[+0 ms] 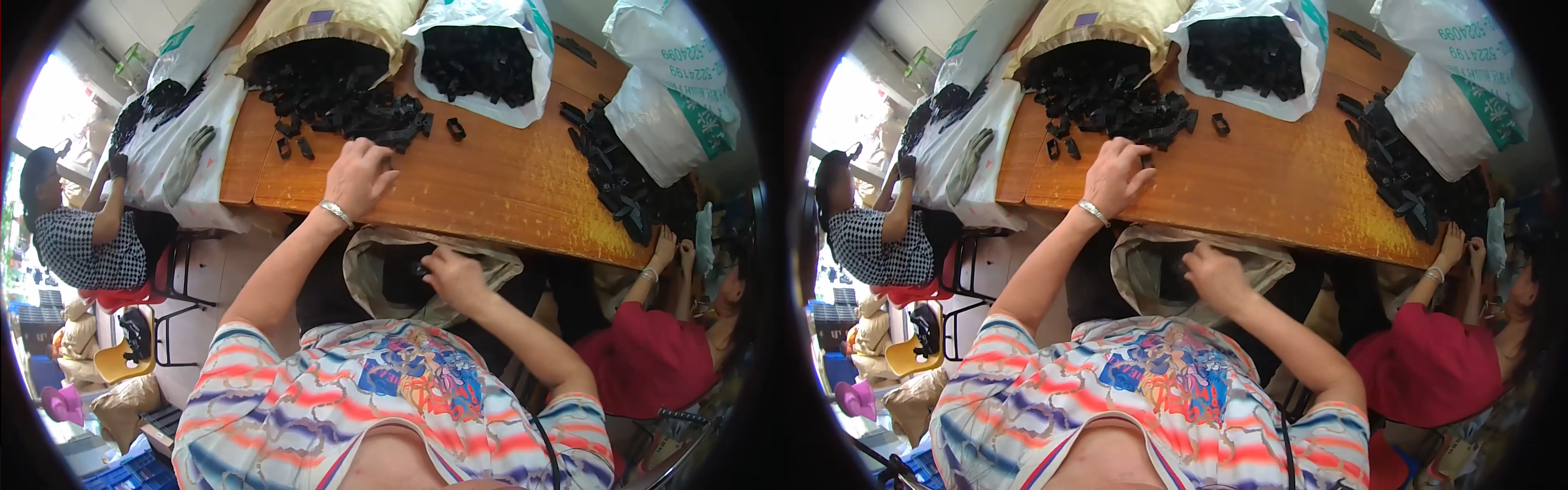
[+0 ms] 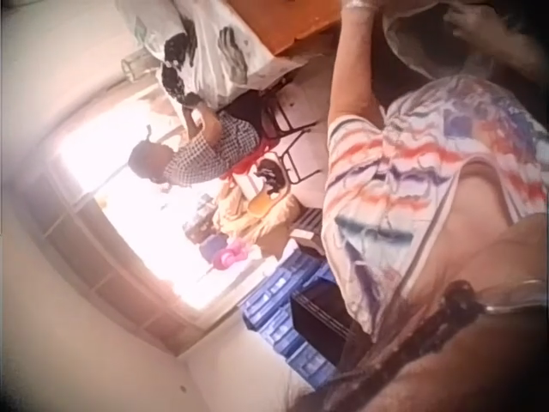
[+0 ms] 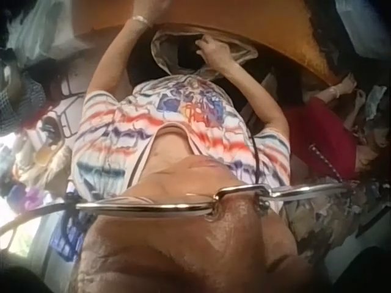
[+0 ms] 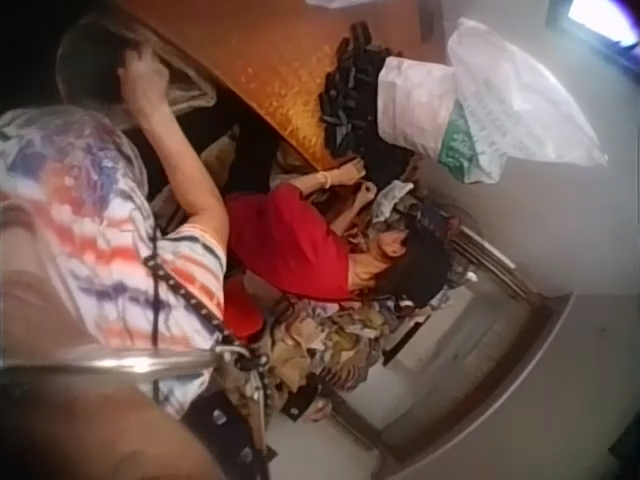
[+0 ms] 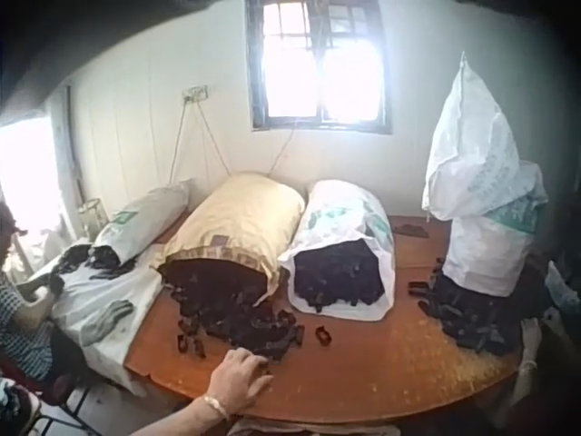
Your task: Sorting and inspecting small black plastic components from bags at a workshop table.
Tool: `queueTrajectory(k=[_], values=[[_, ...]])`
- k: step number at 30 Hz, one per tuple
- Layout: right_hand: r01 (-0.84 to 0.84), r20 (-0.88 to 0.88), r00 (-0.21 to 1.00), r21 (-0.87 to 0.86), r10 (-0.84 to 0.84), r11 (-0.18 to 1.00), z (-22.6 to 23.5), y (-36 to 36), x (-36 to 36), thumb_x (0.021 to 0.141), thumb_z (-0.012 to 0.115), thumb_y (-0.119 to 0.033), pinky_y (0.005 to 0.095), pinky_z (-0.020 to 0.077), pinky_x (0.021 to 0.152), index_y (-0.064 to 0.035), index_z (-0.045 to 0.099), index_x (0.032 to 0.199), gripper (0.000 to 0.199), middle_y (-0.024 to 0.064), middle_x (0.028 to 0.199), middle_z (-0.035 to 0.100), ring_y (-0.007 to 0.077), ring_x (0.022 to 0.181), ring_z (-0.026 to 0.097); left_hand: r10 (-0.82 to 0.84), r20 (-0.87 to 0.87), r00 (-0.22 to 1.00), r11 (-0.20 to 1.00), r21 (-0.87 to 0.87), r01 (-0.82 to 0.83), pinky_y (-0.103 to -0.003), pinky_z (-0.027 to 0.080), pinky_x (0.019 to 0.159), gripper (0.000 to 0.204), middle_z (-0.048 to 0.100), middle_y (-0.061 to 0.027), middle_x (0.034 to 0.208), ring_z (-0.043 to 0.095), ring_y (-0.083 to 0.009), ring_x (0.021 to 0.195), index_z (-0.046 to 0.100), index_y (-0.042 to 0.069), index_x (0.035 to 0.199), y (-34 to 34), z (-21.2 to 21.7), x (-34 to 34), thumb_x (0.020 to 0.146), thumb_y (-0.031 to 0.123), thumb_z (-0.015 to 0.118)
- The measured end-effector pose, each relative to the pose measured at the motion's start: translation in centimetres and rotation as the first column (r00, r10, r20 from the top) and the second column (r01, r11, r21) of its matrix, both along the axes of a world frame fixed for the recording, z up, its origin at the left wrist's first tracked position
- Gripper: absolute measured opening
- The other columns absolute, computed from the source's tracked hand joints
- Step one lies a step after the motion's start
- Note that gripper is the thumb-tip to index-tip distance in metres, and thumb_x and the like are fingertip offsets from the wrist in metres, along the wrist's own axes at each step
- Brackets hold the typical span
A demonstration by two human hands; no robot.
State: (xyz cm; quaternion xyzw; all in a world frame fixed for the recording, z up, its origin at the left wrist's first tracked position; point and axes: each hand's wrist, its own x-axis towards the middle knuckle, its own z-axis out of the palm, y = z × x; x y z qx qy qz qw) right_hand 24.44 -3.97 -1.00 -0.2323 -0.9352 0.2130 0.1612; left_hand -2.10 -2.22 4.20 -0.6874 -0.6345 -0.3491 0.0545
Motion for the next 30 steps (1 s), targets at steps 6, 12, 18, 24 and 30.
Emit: queueTrajectory(k=[6,12,18,24,30], values=[[-0.041,-0.153,0.988,-0.057,0.032,0.998,1.1,2.1,-1.9,0.079,0.072,-0.018,0.0416,0.0522,0.066,-0.0072,0.068,0.090,0.016,0.0123,0.082,0.062,0.0326,0.076,0.064,0.150,0.036,0.988,0.986,-0.081,-0.147,-0.040,0.049,0.076,0.022,0.058,-0.0108,0.092,0.056,-0.0317,0.089,0.061,0.008,0.087,1.3,-2.9,1.7,0.076,0.022,0.074],[0.208,-0.363,0.919,0.121,-0.152,0.971,4.4,15.9,-3.4,0.083,0.065,-0.006,0.0395,0.0498,0.064,-0.0033,0.067,0.088,0.007,0.0132,0.076,0.062,0.0335,0.074,0.063,0.008,0.080,0.997,0.999,-0.047,-0.004,-0.040,0.049,0.073,0.012,0.058,-0.0093,0.089,0.055,-0.0316,0.089,0.061,0.007,0.082,2.7,-3.3,4.8,0.072,0.007,0.067],[0.253,-0.179,0.964,0.404,-0.195,0.879,3.9,27.8,-9.3,0.082,0.060,-0.002,0.0423,0.0521,0.082,-0.0089,0.068,0.109,0.029,0.0114,0.116,0.058,0.0319,0.101,0.059,-0.181,0.048,0.982,0.980,-0.070,0.184,-0.039,0.045,0.075,0.015,0.058,-0.0064,0.090,0.054,-0.0285,0.090,0.060,0.009,0.085,3.4,-3.4,5.9,0.073,0.000,0.057],[0.171,0.167,0.955,0.372,-0.247,0.912,4.5,30.3,-14.3,0.080,0.060,-0.009,0.0505,0.0462,0.095,-0.0187,0.060,0.125,0.046,0.0132,0.136,0.049,0.0368,0.123,0.047,-0.193,0.061,0.979,0.971,-0.134,0.200,-0.039,0.045,0.075,0.012,0.057,-0.0059,0.091,0.054,-0.0277,0.091,0.060,0.010,0.085,3.1,-3.3,5.9,0.075,0.003,0.057],[0.113,0.222,0.953,0.367,-0.205,0.923,3.3,29.0,-10.3,0.073,0.067,-0.008,0.0474,0.0504,0.083,-0.0192,0.062,0.118,0.047,0.0090,0.124,0.055,0.0340,0.108,0.056,-0.215,0.073,0.974,0.969,-0.107,0.222,-0.039,0.045,0.074,0.011,0.057,-0.0050,0.091,0.054,-0.0274,0.092,0.060,0.010,0.084,2.8,-3.3,6.3,0.075,0.005,0.058]])
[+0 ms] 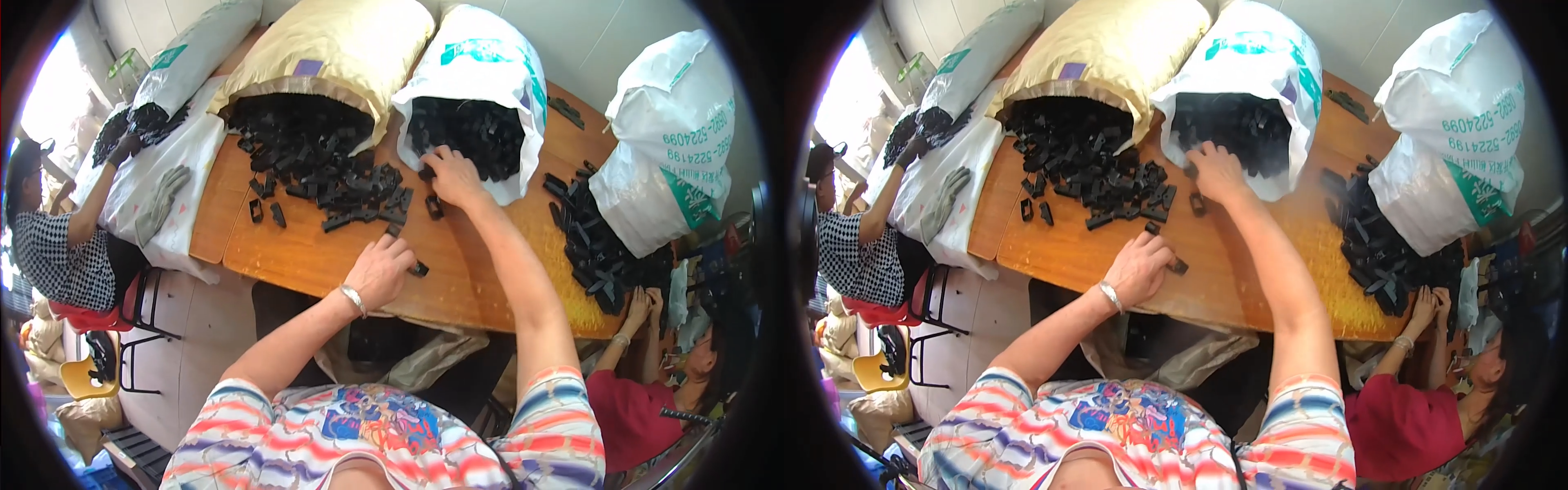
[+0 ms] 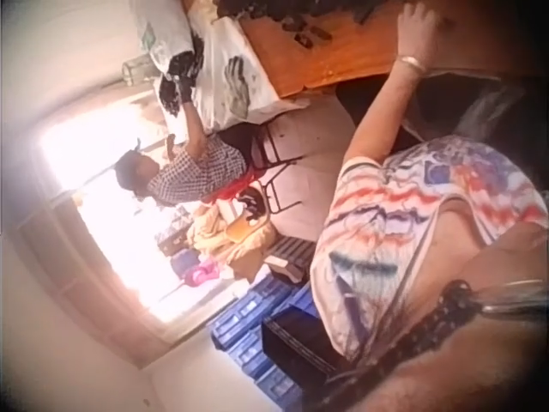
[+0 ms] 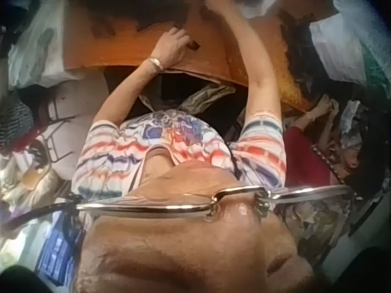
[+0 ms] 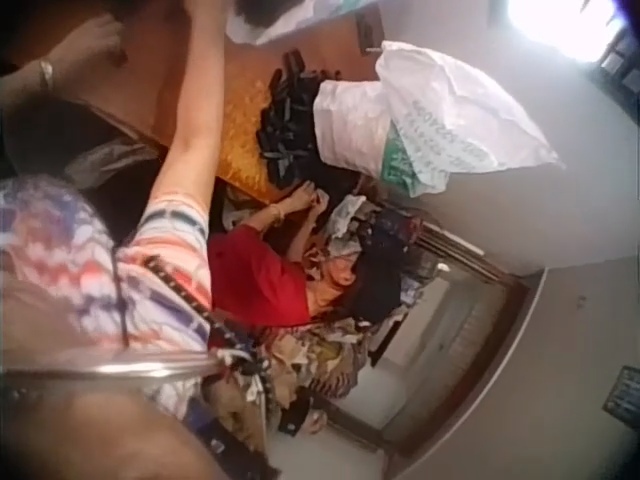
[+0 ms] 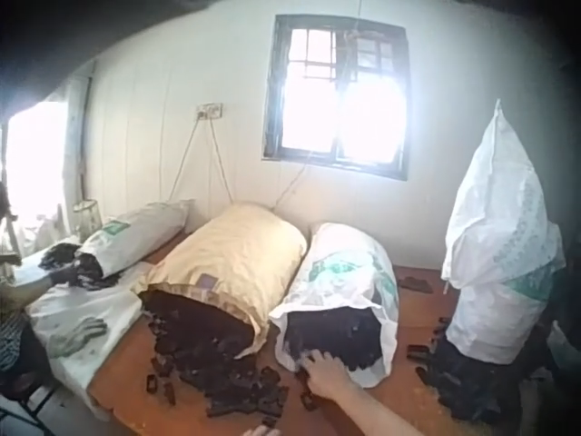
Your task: Sorting and inspecting small black plastic components from bags at a workshop table.
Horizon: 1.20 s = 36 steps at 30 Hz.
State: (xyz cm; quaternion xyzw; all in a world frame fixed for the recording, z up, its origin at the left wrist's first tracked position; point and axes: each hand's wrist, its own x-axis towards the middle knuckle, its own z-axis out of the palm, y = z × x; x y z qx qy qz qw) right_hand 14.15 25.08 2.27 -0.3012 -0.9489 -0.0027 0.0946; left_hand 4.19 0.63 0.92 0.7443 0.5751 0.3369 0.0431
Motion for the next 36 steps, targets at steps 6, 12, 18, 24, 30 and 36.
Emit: queueTrajectory(k=[6,12,18,24,30,36], values=[[-0.059,-0.206,0.976,0.085,0.076,0.995,0.0,-3.2,6.4,0.077,0.067,-0.001,0.0442,0.0505,0.082,-0.0132,0.061,0.120,0.045,0.0096,0.123,0.056,0.0338,0.106,0.059,-0.045,-0.062,0.997,0.999,-0.009,0.045,-0.038,0.046,0.079,0.021,0.060,-0.0055,0.099,0.054,-0.0279,0.096,0.061,0.009,0.091,0.8,-0.2,-0.5,0.072,0.001,0.060],[0.031,-0.423,0.906,0.084,0.007,0.996,-0.4,-5.2,10.7,0.077,0.067,0.001,0.0411,0.0509,0.083,-0.0064,0.065,0.109,0.032,0.0121,0.114,0.058,0.0333,0.099,0.061,-0.072,-0.028,0.997,0.997,-0.002,0.072,-0.039,0.047,0.081,0.022,0.059,-0.0076,0.099,0.054,-0.0298,0.096,0.060,0.008,0.093,0.9,-0.5,2.0,0.073,-0.001,0.061],[0.246,-0.394,0.886,-0.045,-0.244,0.968,-0.4,-6.5,11.6,0.082,0.071,-0.013,0.0400,0.0514,0.076,-0.0057,0.068,0.102,0.021,0.0103,0.097,0.062,0.0307,0.087,0.063,-0.065,0.088,0.994,0.997,-0.028,0.068,-0.041,0.047,0.083,0.027,0.059,-0.0124,0.097,0.054,-0.0334,0.096,0.057,0.004,0.102,0.8,-0.4,1.9,0.075,-0.001,0.063],[0.271,-0.383,0.877,-0.103,-0.289,0.957,0.1,-7.1,12.6,0.082,0.073,-0.019,0.0425,0.0511,0.079,-0.0063,0.069,0.097,0.020,0.0118,0.097,0.064,0.0320,0.093,0.063,-0.047,0.120,0.992,0.998,-0.037,0.052,-0.041,0.047,0.088,0.034,0.060,-0.0142,0.100,0.055,-0.0343,0.099,0.058,0.003,0.107,0.8,0.2,2.0,0.074,-0.001,0.062],[0.310,-0.300,0.886,-0.184,-0.354,0.933,1.0,-8.4,15.5,0.080,0.075,-0.020,0.0427,0.0509,0.080,-0.0040,0.069,0.096,0.023,0.0142,0.098,0.065,0.0338,0.093,0.063,-0.046,0.117,0.992,0.998,-0.026,0.050,-0.041,0.048,0.088,0.036,0.060,-0.0142,0.101,0.054,-0.0342,0.099,0.059,0.003,0.110,0.9,0.2,1.8,0.074,-0.002,0.062],[0.331,-0.219,0.898,-0.235,-0.382,0.914,0.7,-9.2,15.7,0.078,0.076,-0.017,0.0425,0.0510,0.079,-0.0024,0.069,0.094,0.023,0.0164,0.096,0.065,0.0353,0.092,0.063,-0.044,0.099,0.994,0.998,-0.050,0.049,-0.041,0.048,0.087,0.035,0.059,-0.0139,0.099,0.054,-0.0342,0.099,0.059,0.003,0.109,0.8,0.0,1.7,0.074,-0.002,0.063]])
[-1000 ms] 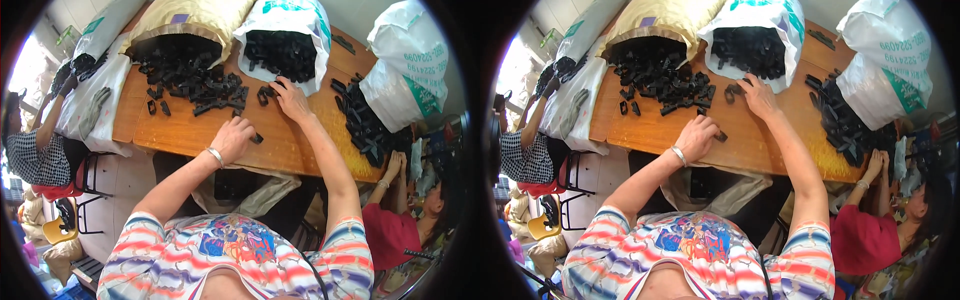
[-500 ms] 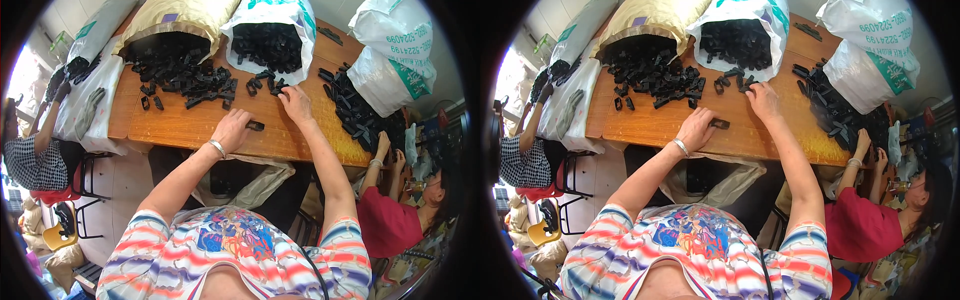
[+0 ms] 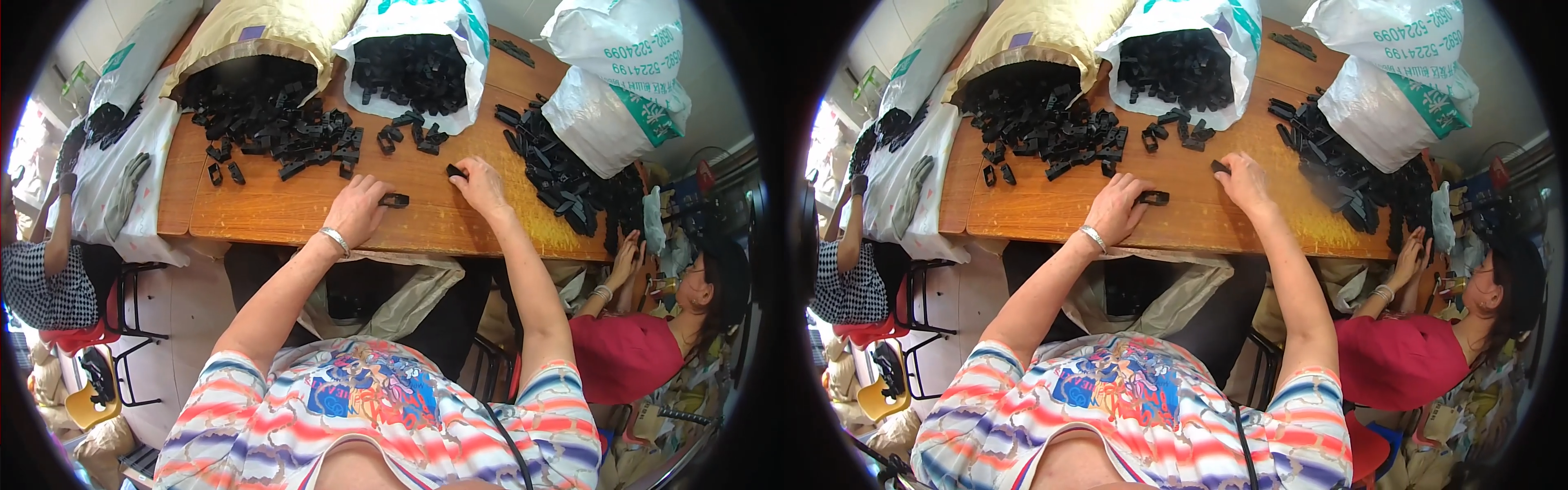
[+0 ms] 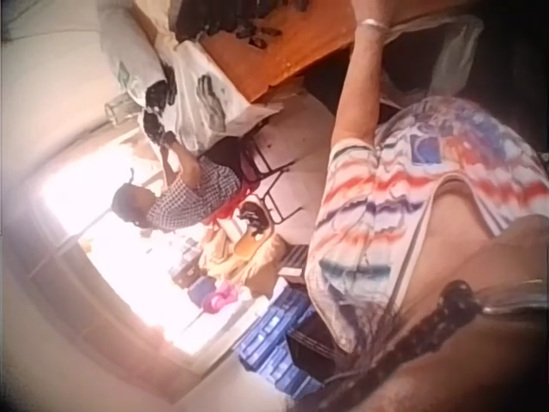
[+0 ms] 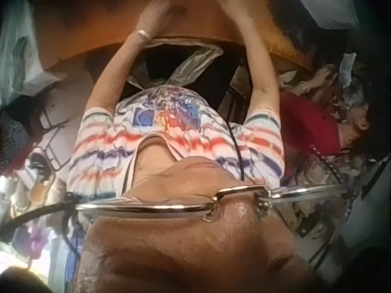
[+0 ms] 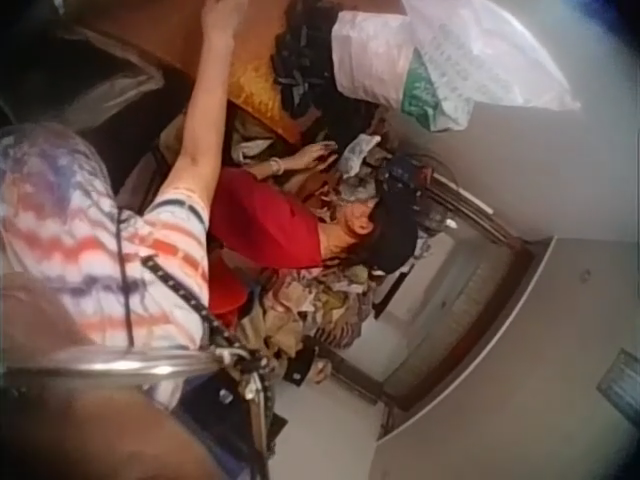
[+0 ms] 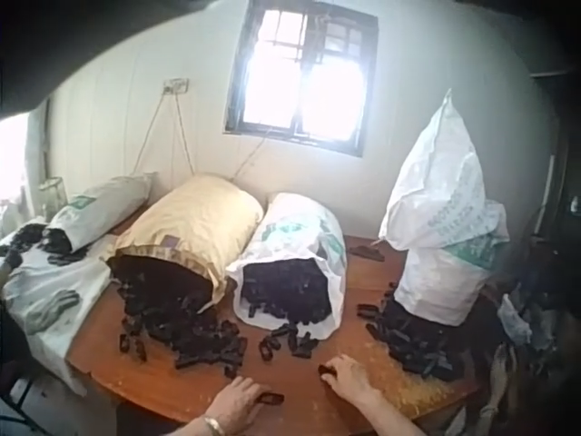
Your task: Sorting and inspecting small black plastic components from bags at a workshop table.
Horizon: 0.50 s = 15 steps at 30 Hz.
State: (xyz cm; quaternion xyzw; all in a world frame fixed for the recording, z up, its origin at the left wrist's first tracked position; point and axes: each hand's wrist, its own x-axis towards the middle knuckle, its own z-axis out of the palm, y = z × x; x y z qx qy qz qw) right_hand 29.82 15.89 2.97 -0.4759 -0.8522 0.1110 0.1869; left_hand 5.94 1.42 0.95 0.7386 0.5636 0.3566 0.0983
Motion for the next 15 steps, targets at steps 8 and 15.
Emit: queueTrajectory(k=[8,15], values=[[0.042,-0.043,0.998,-0.177,-0.050,0.983,1.2,-3.2,-1.6,0.082,0.072,-0.023,0.0434,0.0516,0.082,-0.0013,0.064,0.111,0.038,0.0219,0.099,0.069,0.0382,0.094,0.066,0.001,0.024,1.000,1.000,0.020,-0.002,-0.041,0.047,0.087,0.036,0.059,-0.0138,0.100,0.054,-0.0348,0.099,0.059,0.004,0.110,0.1,0.0,0.2,0.076,0.003,0.068],[0.084,-0.296,0.954,0.095,-0.053,0.992,7.6,-1.8,-0.9,0.090,0.066,-0.029,0.0379,0.0526,0.070,-0.0008,0.055,0.125,0.047,0.0125,0.087,0.068,0.0265,0.076,0.065,-0.005,0.052,0.999,1.000,0.012,0.005,-0.041,0.047,0.087,0.042,0.059,-0.0136,0.101,0.054,-0.0344,0.099,0.057,0.004,0.113,0.3,0.3,0.2,0.075,0.006,0.072]])
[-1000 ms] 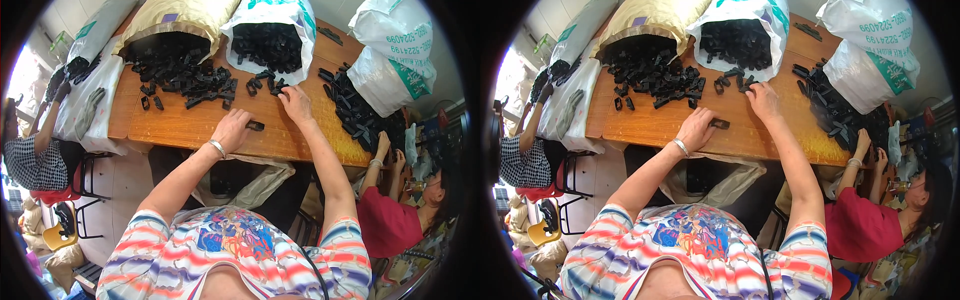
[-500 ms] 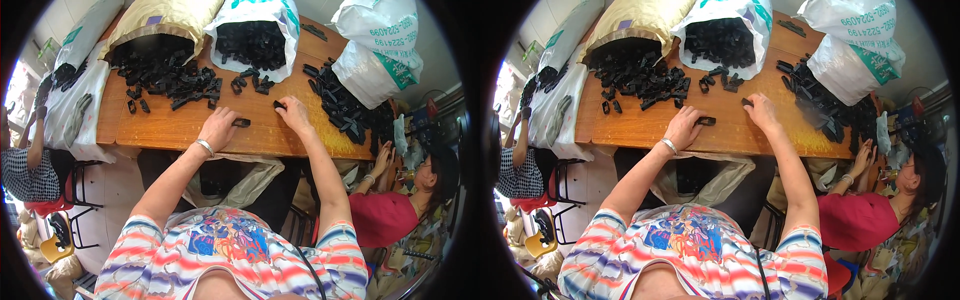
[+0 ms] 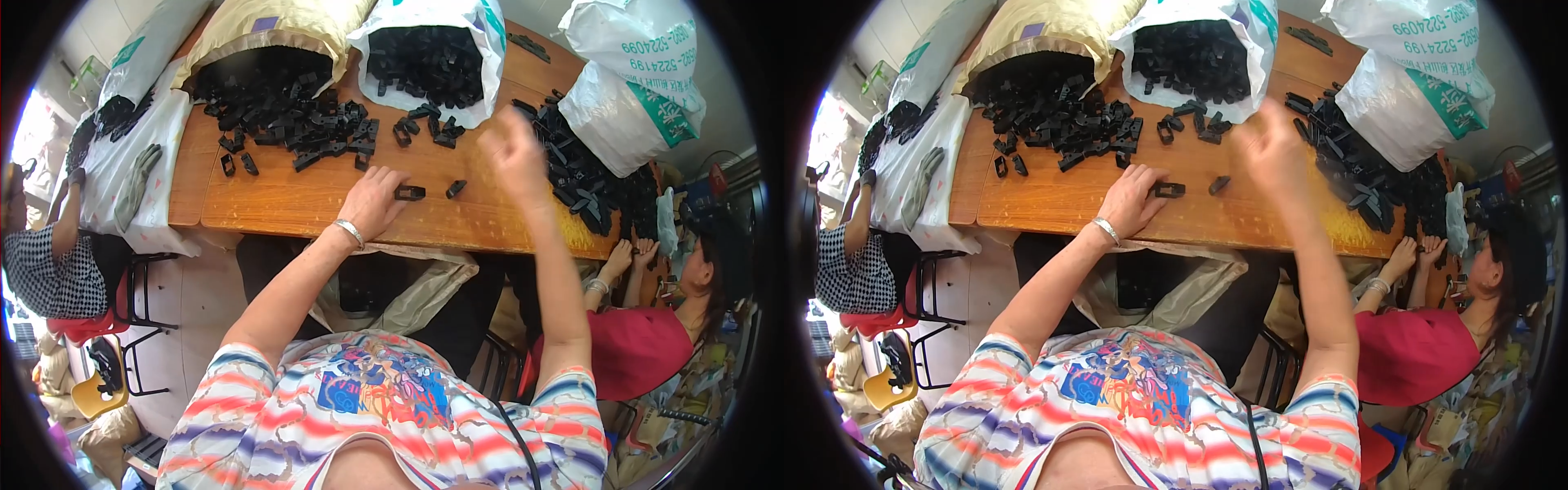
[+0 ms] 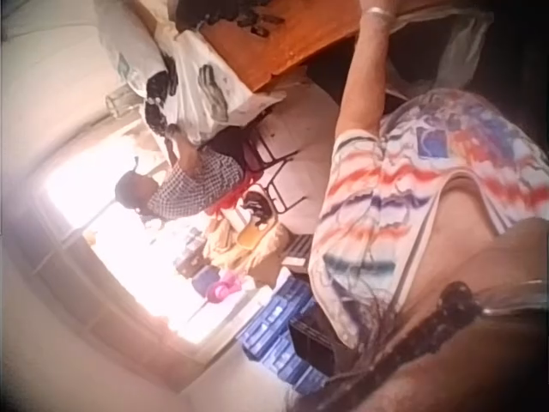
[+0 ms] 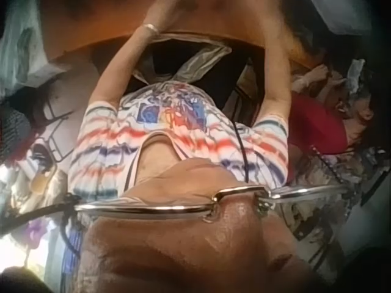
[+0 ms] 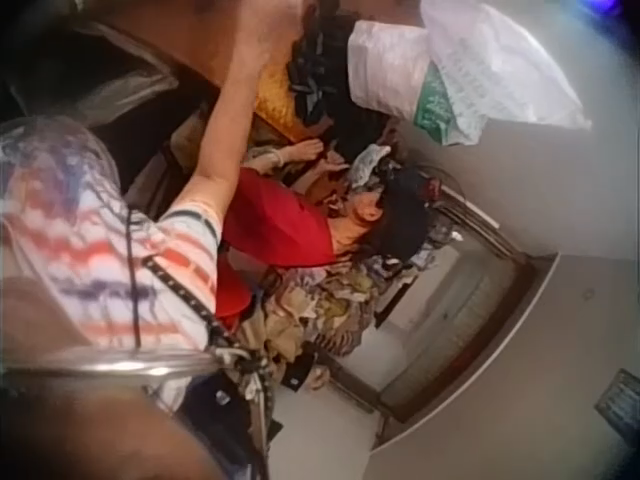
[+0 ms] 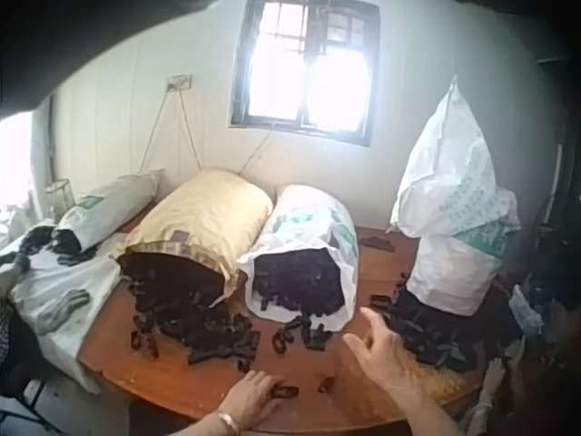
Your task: Sorting and inspecting small black plastic components from bags at a workshop table.
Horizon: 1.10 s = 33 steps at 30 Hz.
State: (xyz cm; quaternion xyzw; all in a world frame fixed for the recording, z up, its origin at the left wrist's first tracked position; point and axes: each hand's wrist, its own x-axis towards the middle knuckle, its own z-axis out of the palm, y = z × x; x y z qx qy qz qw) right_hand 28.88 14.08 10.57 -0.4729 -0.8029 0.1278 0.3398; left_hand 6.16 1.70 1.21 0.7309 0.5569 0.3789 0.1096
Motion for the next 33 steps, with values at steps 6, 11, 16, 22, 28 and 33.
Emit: queueTrajectory(k=[6,11,16,22,28,33], values=[[-0.379,-0.285,0.856,0.218,0.431,0.899,6.6,-1.3,-2.2,0.096,0.057,-0.007,0.0198,0.0456,0.058,-0.0089,0.063,0.117,0.023,0.0002,0.083,0.063,0.0047,0.064,0.049,0.057,-0.018,0.998,0.998,-0.016,-0.057,-0.040,0.047,0.085,0.039,0.059,-0.0124,0.100,0.053,-0.0337,0.098,0.059,0.004,0.112,-0.3,-0.2,-0.2,0.077,0.010,0.073],[-0.503,0.533,0.703,-0.096,0.471,0.859,-3.7,-1.4,0.3,0.077,0.075,-0.010,0.0387,0.0535,0.081,-0.0087,0.068,0.106,0.029,0.0101,0.110,0.061,0.0307,0.094,0.064,0.061,-0.049,0.997,0.998,0.024,-0.060,-0.041,0.048,0.083,0.030,0.057,-0.0124,0.097,0.053,-0.0336,0.097,0.062,0.004,0.104,0.2,-0.5,-0.2,0.076,0.010,0.073],[-0.337,0.289,0.890,-0.109,0.354,0.935,-6.8,-2.2,0.5,0.083,0.070,-0.011,0.0396,0.0516,0.076,-0.0066,0.069,0.106,0.023,0.0118,0.099,0.064,0.0332,0.087,0.064,0.081,-0.069,0.994,0.996,0.031,-0.079,-0.041,0.048,0.082,0.027,0.056,-0.0123,0.096,0.053,-0.0336,0.096,0.063,0.004,0.101,-0.1,-0.3,-0.3,0.076,0.009,0.073],[-0.184,0.211,0.955,-0.130,0.209,0.974,-8.9,-1.0,0.7,0.086,0.069,-0.019,0.0416,0.0514,0.076,-0.0052,0.069,0.103,0.022,0.0135,0.096,0.064,0.0340,0.088,0.064,0.065,-0.062,0.996,0.998,0.031,-0.063,-0.041,0.048,0.082,0.027,0.056,-0.0120,0.096,0.053,-0.0335,0.095,0.063,0.004,0.101,0.0,-0.6,-0.1,0.076,0.009,0.073],[-0.188,0.140,0.968,-0.152,0.209,0.970,-8.2,-3.0,0.7,0.081,0.074,-0.012,0.0393,0.0523,0.073,-0.0010,0.069,0.101,0.024,0.0155,0.095,0.064,0.0331,0.083,0.065,0.100,-0.039,0.994,0.995,0.020,-0.099,-0.041,0.048,0.083,0.028,0.056,-0.0116,0.096,0.053,-0.0333,0.096,0.064,0.006,0.102,-0.2,-0.8,-0.2,0.076,0.010,0.074],[-0.338,-0.050,0.941,-0.115,0.335,0.934,-6.1,-5.9,-3.3,0.076,0.074,-0.005,0.0348,0.0523,0.066,-0.0026,0.068,0.097,0.022,0.0132,0.090,0.062,0.0286,0.075,0.066,0.096,-0.023,0.995,0.995,0.010,-0.096,-0.041,0.048,0.082,0.027,0.057,-0.0111,0.096,0.053,-0.0329,0.096,0.064,0.005,0.099,0.2,-0.9,-0.3,0.075,0.012,0.075]])
